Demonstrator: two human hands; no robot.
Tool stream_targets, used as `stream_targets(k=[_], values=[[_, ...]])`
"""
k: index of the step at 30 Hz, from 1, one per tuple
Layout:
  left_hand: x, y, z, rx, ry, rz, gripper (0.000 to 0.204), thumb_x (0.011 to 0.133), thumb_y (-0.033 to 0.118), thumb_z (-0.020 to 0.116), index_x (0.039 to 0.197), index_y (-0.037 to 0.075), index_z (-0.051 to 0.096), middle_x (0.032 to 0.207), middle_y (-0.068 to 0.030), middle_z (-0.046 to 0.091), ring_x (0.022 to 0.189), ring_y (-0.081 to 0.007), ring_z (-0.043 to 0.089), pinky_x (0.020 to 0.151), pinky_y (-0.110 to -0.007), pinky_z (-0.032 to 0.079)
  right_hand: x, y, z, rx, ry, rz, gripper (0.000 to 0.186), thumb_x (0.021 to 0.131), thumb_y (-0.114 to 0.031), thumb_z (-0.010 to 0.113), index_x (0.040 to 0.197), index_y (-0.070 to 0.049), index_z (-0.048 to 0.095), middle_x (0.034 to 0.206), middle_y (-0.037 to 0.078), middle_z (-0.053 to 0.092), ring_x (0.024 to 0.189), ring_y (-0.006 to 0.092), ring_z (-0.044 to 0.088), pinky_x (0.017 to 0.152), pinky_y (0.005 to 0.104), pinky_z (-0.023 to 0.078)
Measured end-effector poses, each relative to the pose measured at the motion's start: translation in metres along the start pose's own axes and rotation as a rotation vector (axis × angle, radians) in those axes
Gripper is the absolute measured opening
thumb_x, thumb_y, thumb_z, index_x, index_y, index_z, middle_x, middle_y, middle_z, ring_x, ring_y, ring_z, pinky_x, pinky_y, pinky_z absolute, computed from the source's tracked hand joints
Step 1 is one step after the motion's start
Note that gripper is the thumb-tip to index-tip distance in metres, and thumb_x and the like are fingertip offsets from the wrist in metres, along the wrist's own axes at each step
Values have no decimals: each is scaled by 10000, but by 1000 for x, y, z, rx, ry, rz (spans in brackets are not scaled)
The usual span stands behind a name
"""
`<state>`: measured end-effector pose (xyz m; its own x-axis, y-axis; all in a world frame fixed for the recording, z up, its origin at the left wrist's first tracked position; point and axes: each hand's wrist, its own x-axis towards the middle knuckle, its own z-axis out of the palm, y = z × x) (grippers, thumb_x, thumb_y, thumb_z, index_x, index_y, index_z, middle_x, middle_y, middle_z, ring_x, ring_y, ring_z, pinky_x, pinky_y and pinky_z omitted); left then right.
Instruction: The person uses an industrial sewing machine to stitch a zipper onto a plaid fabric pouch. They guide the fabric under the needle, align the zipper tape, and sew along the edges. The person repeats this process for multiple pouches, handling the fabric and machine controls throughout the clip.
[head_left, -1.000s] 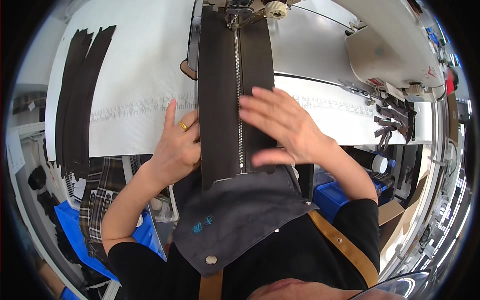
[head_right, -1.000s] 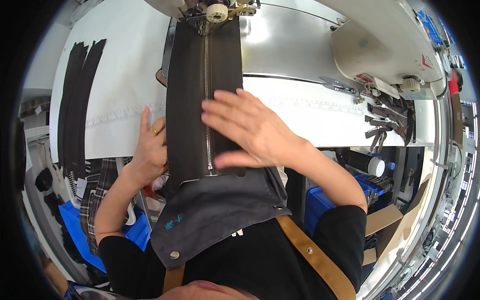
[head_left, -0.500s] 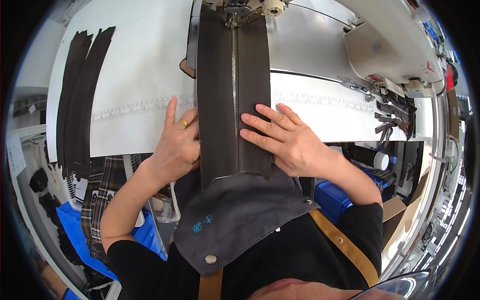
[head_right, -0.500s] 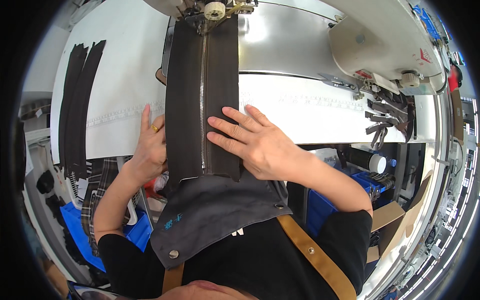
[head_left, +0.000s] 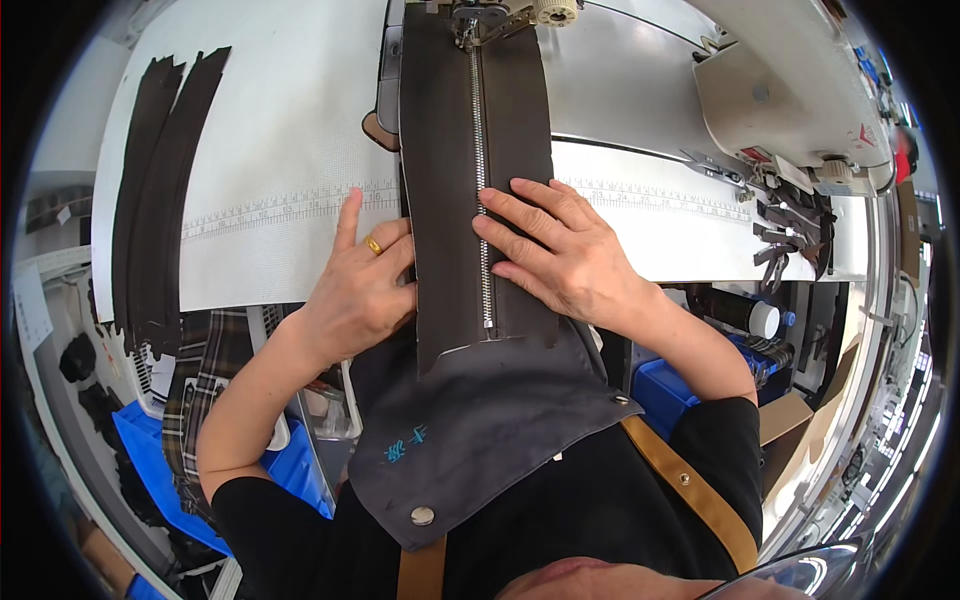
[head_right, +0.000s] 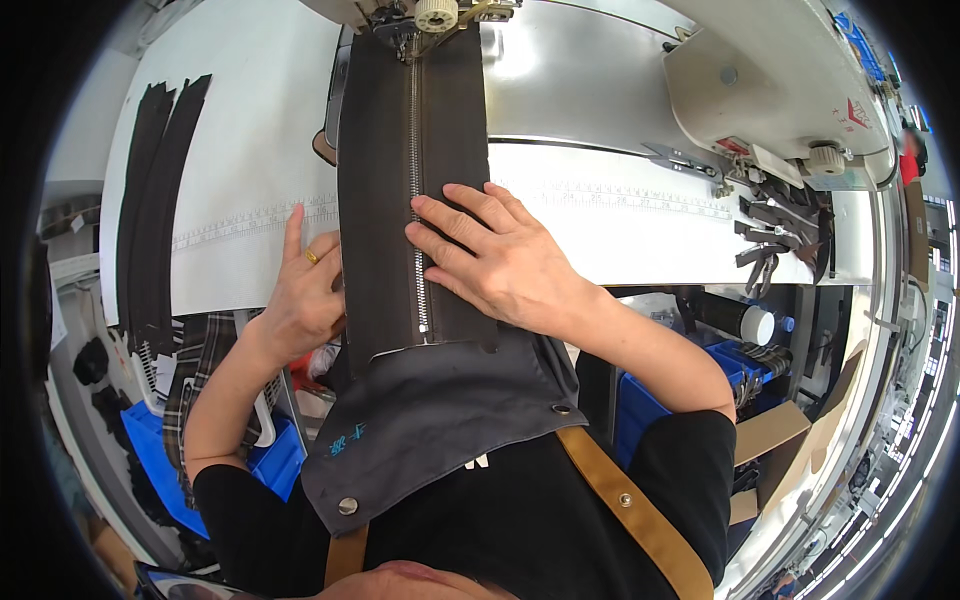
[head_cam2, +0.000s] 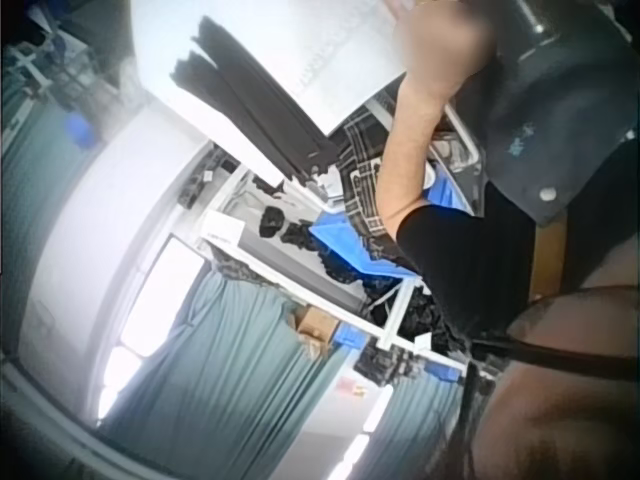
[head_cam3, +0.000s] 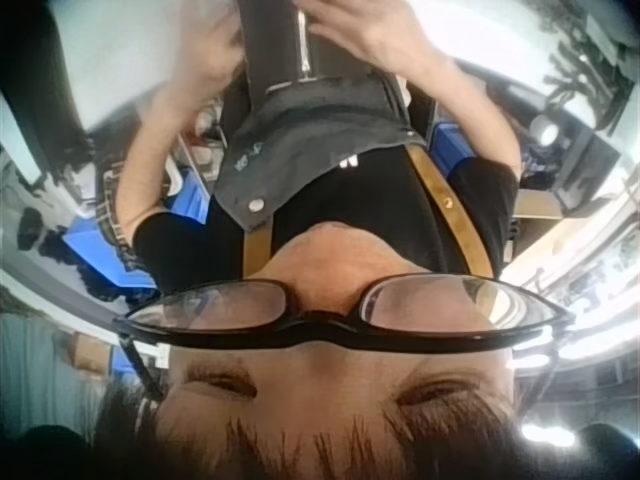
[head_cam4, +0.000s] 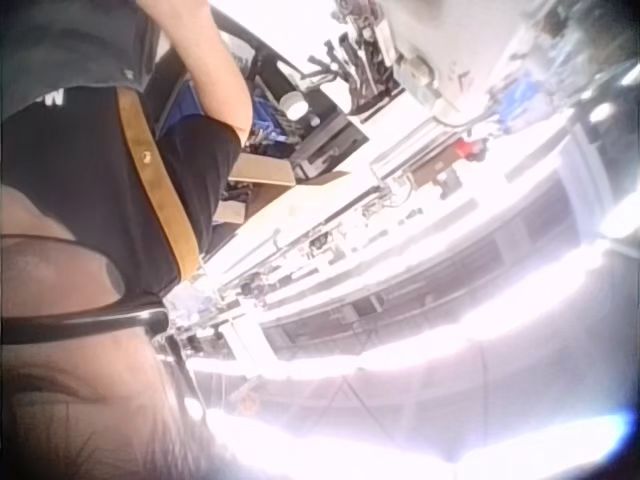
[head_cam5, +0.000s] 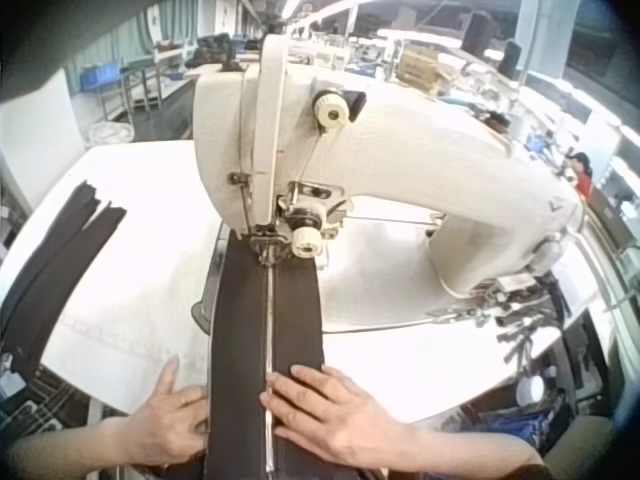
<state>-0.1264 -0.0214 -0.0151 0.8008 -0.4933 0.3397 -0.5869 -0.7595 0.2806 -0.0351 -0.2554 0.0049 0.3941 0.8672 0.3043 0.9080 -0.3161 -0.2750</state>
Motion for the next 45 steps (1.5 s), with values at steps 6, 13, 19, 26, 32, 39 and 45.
stream_targets(k=[6, 13, 19, 26, 32, 39, 45], values=[[1, 1, -6, -71, -68, -3, 190, 639, 150, 725, 818, 111, 676, 1096, -67, 583, 1072, -239, 542, 1067, -613, 179, 0, -3, 3, -30, -5, -21, 406, 803, -292, 670, 1161, -112, 607, 1261, 77, 533, 1147, 277, 496, 953, 465, 422], [2, 11, 0, -45, 382, -143, 372, 747, 162, 660, 1114, 143, 605, 1180, -61, 588, 1129, -249, 548, 1107, -524, 137, -15, -14, 7, 7, -7, -47, 396, 788, -312, 680, 1138, -138, 618, 1270, 65, 512, 1139, 274, 488, 965, 480, 402], [35, 7, -57, -136, 140, -135, 324, 857, 123, 548, 1173, 133, 617, 1149, -74, 648, 1031, -208, 628, 1070, -449, 236, -18, -15, 2, 49, -25, -52, 421, 789, -313, 681, 1181, -179, 606, 1303, 75, 492, 1167, 285, 477, 977, 495, 396], [24, 7, -31, -132, 31, -93, 325, 779, 40, 570, 1085, 114, 653, 1150, -43, 645, 1046, -185, 623, 1006, -504, 343, -17, -15, 0, 55, -61, -51, 395, 779, -316, 691, 1148, -194, 621, 1325, 79, 483, 1178, 283, 474, 983, 487, 394], [13, 7, -2, -7, 109, -30, 256, 781, 70, 604, 1029, 108, 658, 1150, -27, 637, 1076, -181, 605, 992, -528, 340, -17, -17, 0, 57, -61, -15, 356, 708, -289, 741, 1038, -171, 676, 1331, 77, 499, 1202, 286, 469, 1001, 476, 393], [13, 3, -7, -34, 33, -34, 255, 797, 70, 597, 1043, 106, 650, 1154, -14, 634, 1074, -168, 605, 1030, -568, 265, -21, -10, 7, 37, -37, -25, 452, 771, -264, 689, 1202, -175, 586, 1313, 46, 495, 1172, 246, 478, 1004, 446, 368], [36, -35, -9, 142, -3, 17, 284, 841, 152, 604, 1123, 118, 621, 1212, -6, 593, 1136, -170, 555, 1037, -582, 250, -15, -11, 2, 66, -83, -33, 479, 776, -246, 680, 1237, -166, 577, 1302, 45, 497, 1161, 249, 472, 986, 434, 382]])
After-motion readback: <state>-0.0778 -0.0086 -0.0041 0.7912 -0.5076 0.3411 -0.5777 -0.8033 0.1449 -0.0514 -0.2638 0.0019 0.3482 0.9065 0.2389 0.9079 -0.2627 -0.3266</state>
